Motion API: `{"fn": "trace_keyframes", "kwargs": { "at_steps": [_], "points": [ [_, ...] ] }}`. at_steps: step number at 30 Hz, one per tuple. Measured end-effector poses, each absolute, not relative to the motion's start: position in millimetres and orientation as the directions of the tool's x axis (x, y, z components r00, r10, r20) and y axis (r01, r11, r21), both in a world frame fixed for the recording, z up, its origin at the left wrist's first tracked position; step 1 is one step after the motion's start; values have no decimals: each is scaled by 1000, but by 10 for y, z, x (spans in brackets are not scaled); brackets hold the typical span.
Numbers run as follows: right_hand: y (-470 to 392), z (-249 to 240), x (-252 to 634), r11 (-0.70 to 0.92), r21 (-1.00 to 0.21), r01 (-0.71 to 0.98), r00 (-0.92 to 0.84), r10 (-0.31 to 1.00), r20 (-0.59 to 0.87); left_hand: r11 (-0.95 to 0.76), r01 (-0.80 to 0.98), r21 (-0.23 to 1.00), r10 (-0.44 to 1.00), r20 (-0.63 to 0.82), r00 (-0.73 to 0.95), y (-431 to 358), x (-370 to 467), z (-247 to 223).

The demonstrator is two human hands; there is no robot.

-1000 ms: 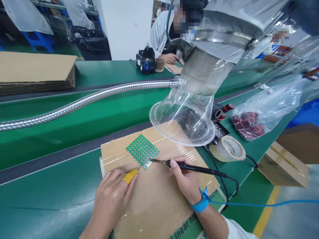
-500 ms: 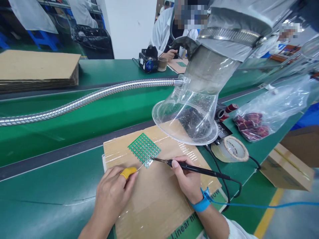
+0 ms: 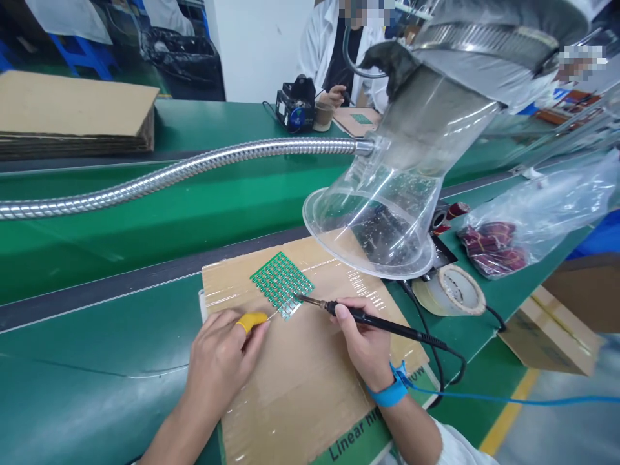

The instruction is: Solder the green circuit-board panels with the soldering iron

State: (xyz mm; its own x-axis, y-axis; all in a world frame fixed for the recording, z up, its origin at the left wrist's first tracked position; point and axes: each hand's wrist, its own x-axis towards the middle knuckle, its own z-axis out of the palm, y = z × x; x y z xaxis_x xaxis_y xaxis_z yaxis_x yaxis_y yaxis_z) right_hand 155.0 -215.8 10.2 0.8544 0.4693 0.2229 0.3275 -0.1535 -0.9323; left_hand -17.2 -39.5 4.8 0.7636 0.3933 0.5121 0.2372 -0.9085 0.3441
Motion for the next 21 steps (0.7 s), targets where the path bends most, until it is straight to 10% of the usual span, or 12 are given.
{"fn": "trace_keyframes", "kwargs": {
  "at_steps": [21],
  "points": [
    [-2162,95,1553,-172,-927,333,834,513,204,-923,266,277,376,511,773,-411,-134,93]
  ]
}}
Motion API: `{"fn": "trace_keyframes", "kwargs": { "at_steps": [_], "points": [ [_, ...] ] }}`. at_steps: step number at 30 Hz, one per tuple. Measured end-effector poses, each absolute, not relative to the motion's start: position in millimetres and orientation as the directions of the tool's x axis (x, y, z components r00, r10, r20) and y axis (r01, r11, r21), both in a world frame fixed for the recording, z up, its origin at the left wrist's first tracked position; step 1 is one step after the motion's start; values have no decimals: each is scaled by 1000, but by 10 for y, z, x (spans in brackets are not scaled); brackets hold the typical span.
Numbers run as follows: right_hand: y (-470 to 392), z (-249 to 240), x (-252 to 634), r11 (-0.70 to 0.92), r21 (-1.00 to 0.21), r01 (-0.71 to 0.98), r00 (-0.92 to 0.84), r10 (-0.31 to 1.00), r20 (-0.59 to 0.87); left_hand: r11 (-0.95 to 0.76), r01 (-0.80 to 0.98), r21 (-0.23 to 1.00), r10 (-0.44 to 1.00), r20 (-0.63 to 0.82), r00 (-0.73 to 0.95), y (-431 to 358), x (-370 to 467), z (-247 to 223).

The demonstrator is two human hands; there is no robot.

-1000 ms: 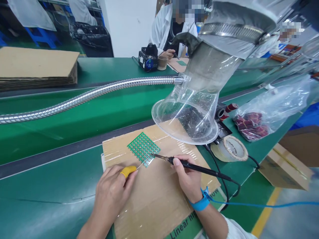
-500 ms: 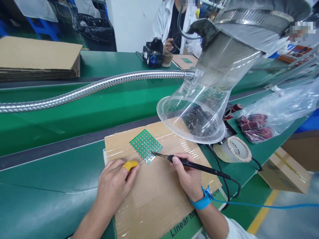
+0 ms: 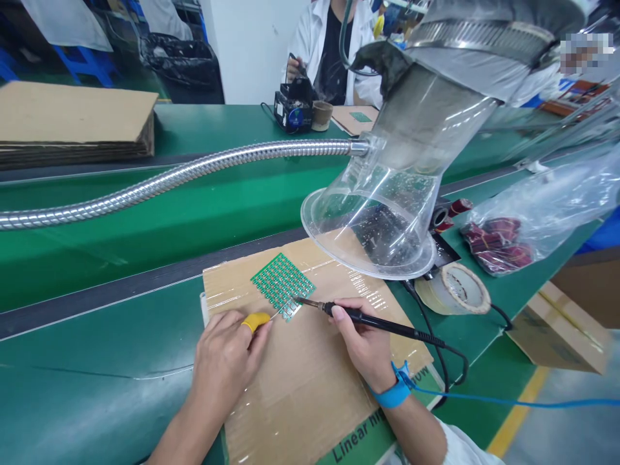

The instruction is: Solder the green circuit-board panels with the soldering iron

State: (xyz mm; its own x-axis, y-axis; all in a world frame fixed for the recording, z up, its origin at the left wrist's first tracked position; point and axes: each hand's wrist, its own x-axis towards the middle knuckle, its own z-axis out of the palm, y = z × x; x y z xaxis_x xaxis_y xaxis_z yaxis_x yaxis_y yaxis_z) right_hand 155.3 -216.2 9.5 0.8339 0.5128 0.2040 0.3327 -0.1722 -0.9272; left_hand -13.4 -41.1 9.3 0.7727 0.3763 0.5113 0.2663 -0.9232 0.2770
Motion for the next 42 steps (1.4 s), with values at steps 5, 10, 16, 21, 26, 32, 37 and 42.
{"fn": "trace_keyframes", "kwargs": {
  "at_steps": [5,10,16,21,26,32,37,42],
  "points": [
    [-2150,111,1547,-189,-925,329,838,510,193,-920,274,281,385,504,774,-417,-131,107],
    [-2172,122,1543,-167,-947,274,850,503,157,-904,284,319,416,510,753,-417,-146,88],
    [-2148,300,1711,-152,-966,207,874,473,113,-850,341,401,514,493,702,-353,-104,104],
    [-1965,274,1754,-102,-958,267,868,458,193,-899,263,351,420,519,744,-273,-98,125],
    [-1958,139,1711,-126,-938,322,836,504,219,-902,148,406,351,485,801,-227,-171,76],
    [-1975,131,1721,-156,-937,311,819,544,181,-897,191,398,384,492,781,-240,-146,98],
    [-1965,136,1724,-172,-933,314,821,543,176,-921,211,327,361,517,776,-268,-90,140],
    [-1974,119,1721,-174,-931,320,820,543,180,-934,210,288,337,520,785,-283,-83,111]
  ]
}}
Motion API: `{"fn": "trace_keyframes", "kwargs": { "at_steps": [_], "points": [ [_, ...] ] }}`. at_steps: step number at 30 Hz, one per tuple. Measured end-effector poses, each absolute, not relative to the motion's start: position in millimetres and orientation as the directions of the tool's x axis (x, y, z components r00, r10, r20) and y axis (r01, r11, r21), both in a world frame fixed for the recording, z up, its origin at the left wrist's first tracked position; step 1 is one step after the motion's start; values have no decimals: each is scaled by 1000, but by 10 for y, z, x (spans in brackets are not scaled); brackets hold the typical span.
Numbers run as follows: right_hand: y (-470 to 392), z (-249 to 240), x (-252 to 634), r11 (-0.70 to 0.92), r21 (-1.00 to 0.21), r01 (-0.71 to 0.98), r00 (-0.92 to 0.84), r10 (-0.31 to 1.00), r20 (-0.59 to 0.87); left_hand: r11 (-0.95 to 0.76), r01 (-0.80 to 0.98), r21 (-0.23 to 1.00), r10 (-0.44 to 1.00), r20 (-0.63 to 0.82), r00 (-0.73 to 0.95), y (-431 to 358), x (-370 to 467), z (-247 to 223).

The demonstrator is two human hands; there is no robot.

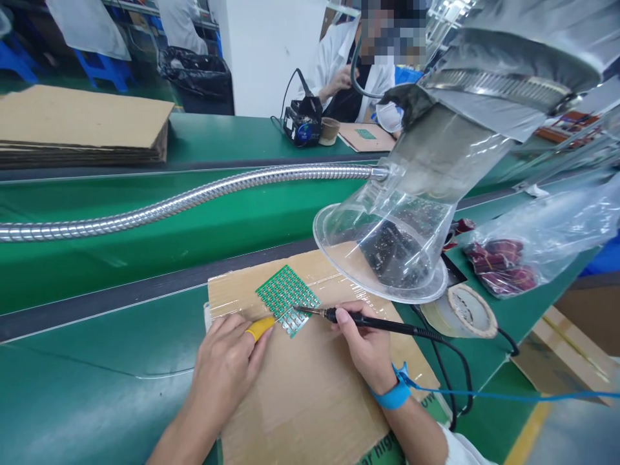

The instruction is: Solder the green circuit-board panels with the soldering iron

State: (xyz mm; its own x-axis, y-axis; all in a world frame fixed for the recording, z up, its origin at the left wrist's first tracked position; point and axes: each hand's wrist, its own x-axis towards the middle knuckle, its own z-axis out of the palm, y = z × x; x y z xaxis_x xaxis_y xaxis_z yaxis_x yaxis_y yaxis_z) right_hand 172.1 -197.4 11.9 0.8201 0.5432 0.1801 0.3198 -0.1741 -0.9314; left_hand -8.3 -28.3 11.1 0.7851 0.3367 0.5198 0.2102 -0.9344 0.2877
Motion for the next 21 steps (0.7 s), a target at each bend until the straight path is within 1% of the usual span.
{"fn": "trace_keyframes", "kwargs": {
  "at_steps": [7,13,18,21],
  "points": [
    [-1961,136,1721,-160,-947,279,846,507,163,-915,226,333,378,520,766,-276,-101,101],
    [-1949,127,1720,-128,-952,278,832,527,172,-926,224,305,359,520,775,-278,-91,104],
    [-1953,105,1724,-97,-957,272,827,532,180,-907,285,311,412,509,756,-283,-94,77],
    [-1960,99,1726,-117,-955,274,816,554,167,-912,289,293,405,513,757,-286,-93,73]
  ]
}}
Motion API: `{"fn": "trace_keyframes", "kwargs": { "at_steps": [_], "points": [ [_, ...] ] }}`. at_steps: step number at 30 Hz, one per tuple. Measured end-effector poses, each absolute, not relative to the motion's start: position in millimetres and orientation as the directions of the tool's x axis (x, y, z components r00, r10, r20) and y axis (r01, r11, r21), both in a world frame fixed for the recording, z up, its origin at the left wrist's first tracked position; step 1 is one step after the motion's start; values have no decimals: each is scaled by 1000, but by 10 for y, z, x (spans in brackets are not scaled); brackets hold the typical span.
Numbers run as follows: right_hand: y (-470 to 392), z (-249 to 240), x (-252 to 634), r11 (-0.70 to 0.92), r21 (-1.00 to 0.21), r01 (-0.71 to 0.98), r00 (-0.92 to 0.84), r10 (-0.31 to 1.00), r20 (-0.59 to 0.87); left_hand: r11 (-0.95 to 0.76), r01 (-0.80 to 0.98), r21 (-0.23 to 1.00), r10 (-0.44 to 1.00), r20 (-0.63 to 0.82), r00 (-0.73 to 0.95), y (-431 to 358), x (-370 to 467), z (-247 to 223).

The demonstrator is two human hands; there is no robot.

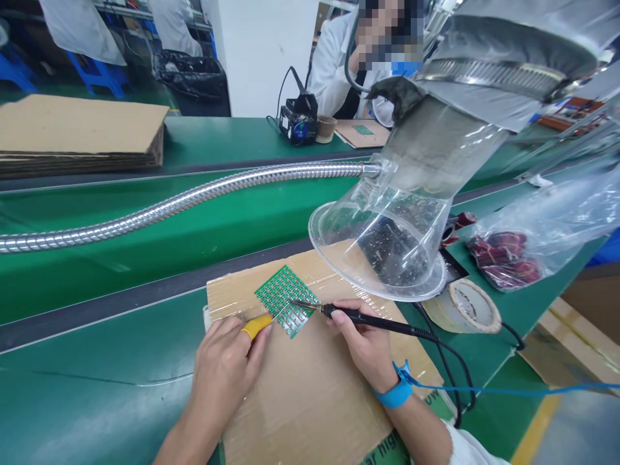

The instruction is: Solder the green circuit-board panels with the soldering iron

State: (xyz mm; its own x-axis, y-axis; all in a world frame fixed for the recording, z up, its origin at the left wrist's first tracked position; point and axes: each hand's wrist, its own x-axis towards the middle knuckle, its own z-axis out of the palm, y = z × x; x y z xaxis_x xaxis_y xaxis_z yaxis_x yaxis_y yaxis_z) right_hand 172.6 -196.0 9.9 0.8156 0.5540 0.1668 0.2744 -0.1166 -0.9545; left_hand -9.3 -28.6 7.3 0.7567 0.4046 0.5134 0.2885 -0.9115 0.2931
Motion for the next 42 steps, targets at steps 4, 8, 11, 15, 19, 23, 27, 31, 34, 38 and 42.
{"fn": "trace_keyframes", "kwargs": {
  "at_steps": [4,8,11,15,19,23,27,31,34,38,42],
  "points": [
    [-1964,95,1726,-134,-954,270,812,564,150,-913,284,294,401,514,758,-279,-92,79],
    [-1968,83,1730,-152,-946,288,795,589,147,-921,281,271,386,525,759,-271,-77,78],
    [-1975,77,1734,-161,-943,290,791,595,141,-925,279,260,378,530,759,-277,-55,71],
    [-1982,78,1735,-170,-939,299,786,601,142,-921,296,253,388,527,756,-296,-30,63],
    [-1988,56,1739,-167,-941,296,789,598,142,-900,319,296,433,533,726,-301,-37,49],
    [-1993,23,1750,-150,-952,266,795,592,129,-888,336,313,457,520,722,-296,-56,29],
    [-1993,16,1751,-155,-951,267,792,597,125,-892,348,288,450,508,735,-298,-60,24],
    [-1989,42,1744,-136,-959,250,799,588,125,-887,349,304,461,513,724,-301,-47,35],
    [-1968,88,1740,-123,-967,224,805,582,113,-861,407,305,508,518,688,-296,-27,40],
    [-1923,117,1743,-113,-972,207,800,592,101,-861,414,297,509,495,704,-282,-15,27],
    [-1912,76,1751,-132,-967,217,785,612,93,-866,381,325,498,487,718,-273,-26,18]
  ]
}}
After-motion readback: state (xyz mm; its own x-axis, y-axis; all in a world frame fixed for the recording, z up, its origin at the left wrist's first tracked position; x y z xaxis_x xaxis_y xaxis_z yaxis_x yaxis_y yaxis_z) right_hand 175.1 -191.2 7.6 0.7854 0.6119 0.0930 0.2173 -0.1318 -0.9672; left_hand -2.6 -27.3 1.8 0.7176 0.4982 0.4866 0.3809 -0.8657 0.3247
